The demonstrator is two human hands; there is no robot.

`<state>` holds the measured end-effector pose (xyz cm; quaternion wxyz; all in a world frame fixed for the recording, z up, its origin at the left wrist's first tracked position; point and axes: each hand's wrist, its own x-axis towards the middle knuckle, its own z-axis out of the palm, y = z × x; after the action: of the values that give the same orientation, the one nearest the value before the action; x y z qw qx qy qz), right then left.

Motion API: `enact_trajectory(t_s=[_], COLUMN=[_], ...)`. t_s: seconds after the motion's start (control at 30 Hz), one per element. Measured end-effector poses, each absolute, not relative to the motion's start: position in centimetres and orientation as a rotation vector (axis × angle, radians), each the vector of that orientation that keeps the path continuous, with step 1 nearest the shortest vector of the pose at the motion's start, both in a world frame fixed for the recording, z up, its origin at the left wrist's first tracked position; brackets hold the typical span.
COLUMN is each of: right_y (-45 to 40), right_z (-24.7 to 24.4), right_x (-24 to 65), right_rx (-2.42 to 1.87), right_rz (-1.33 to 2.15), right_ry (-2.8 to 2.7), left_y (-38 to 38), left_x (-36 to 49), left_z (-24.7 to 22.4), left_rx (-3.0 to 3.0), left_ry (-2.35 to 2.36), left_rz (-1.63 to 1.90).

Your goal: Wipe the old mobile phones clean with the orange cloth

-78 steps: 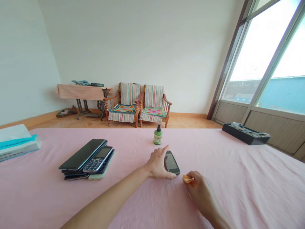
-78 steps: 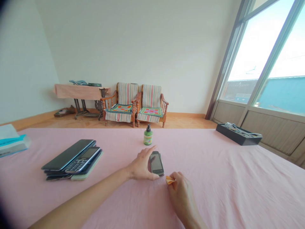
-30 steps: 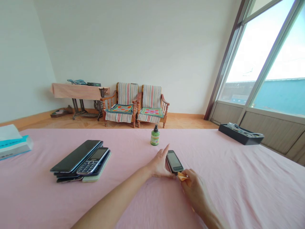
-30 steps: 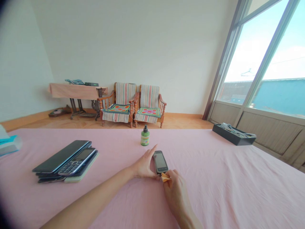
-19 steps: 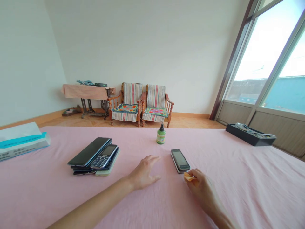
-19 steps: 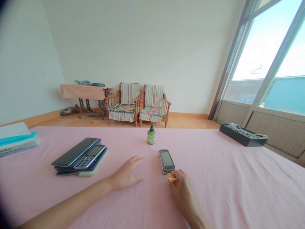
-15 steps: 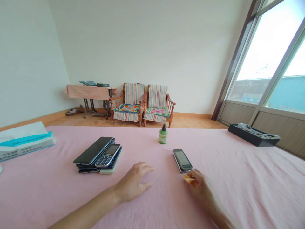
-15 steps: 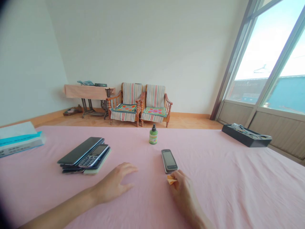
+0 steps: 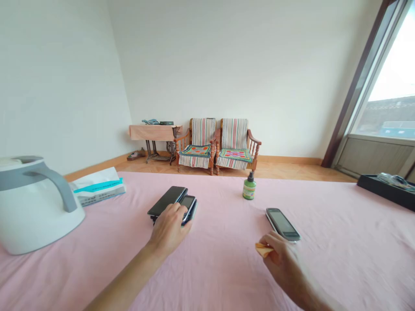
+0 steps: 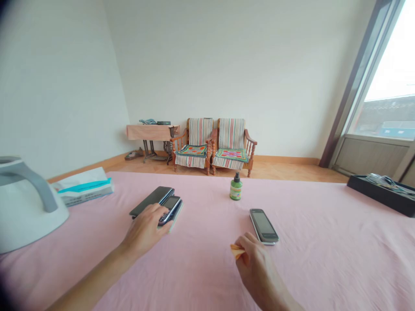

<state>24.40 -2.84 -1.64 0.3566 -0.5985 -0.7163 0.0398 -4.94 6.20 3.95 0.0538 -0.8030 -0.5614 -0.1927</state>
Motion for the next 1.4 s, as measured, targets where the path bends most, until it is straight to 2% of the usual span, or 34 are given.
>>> enact_trajectory(t_s=[0.13,0.27,0.47,0.93,1.2,1.4], right_y=[-1.7,-0.9,-0.9,-1.3,-1.4,-1.7], right_z=[-1.4,-3.4,-5.0,-4.8,-4.6,-4.2], right_x=[22.5,22.6,23.8,23.8,23.8,23.7], right_rx=[-1.509,-1.517,-1.507,-1.497,-1.502,-1.496], right_rz=[0.133,0.182,0.194,0.185,0.184,0.197], right_ry=[-1.840,-1.833,-1.845,-1.853,-1.843,-1.849], left_y=[6.2,6.5,7.4,7.1,7.4,7.2], left_x=[-5.1,-5.1,-5.1,-4.9,-3.6,-3.5], left_z=[4.1,4.0,3.9,3.9,3.2,3.4], left_rx=[-2.294,-2.230,-2.187,-2.205,-2.172,-2.256], left_ry=[-1.777,-1.822,-1.924,-1.997,-1.968,-1.911], left_rz=[-0.447,-0.368,-0.344,-0.303,-0.350,-0.517])
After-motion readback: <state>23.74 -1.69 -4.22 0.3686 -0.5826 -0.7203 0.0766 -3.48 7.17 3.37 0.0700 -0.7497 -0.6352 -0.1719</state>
